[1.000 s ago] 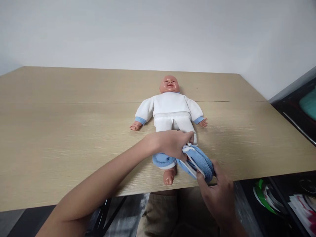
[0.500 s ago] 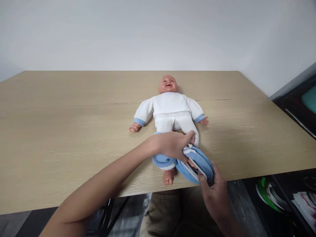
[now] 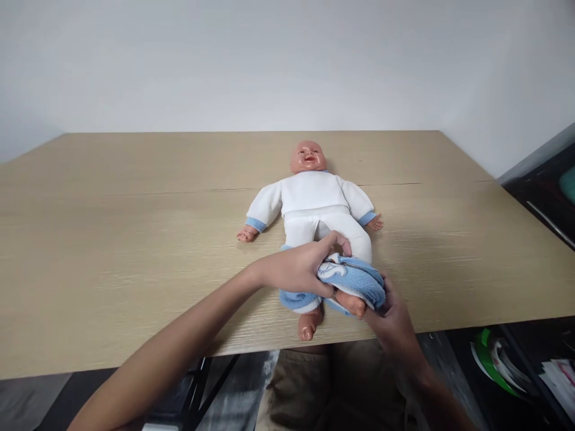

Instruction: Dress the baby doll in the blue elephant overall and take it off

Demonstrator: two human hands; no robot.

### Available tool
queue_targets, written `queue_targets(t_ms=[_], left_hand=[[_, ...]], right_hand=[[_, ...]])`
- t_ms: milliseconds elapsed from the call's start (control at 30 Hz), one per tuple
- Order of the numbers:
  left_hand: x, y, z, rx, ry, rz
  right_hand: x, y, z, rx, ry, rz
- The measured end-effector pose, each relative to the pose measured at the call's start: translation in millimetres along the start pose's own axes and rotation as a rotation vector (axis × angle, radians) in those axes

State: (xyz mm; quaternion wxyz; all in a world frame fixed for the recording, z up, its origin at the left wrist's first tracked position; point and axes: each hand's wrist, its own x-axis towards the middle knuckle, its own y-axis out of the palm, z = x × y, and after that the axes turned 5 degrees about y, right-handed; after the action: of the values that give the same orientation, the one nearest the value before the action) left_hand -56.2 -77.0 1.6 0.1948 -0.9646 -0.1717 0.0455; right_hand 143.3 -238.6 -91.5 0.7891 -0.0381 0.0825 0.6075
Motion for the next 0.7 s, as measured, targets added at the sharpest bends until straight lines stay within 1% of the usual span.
queue_targets(t_ms=[100,167,233,300,400,467,533,633,700], left_hand=[[-4,2.3,-3,0.074,0.03,-0.055],[-5,1.9,-5,0.133,0.053,-0.101],[-7,0.5,-5,0.204,0.07,-0.135],[-10,-0.9,-4,0.285,0.085,-0.145],[-19,-2.2,-2,0.384,0.102,-0.165],[-28,-3.6,-1,0.437,0.097,-0.211],[-40,-6.7,1,0.475,0.055,-0.267],[-56,-13.9,6,0.473,-0.037,-0.315],[-62,-18.7,11,0.425,-0.042,-0.324]], right_hand=[[11,-8,10,-0.021,-0.105,-0.046],[20,-17,18,-0.093,-0.145,-0.013],[30,-26,27,-0.215,-0.155,0.083],[42,-35,37,-0.328,-0.166,0.209],[60,-46,51,-0.421,-0.219,0.394],[71,-50,60,-0.47,-0.267,0.496],[80,-53,68,-0.517,-0.296,0.589],[89,-56,75,-0.543,-0.327,0.691],[95,-55,76,-0.512,-0.372,0.707]])
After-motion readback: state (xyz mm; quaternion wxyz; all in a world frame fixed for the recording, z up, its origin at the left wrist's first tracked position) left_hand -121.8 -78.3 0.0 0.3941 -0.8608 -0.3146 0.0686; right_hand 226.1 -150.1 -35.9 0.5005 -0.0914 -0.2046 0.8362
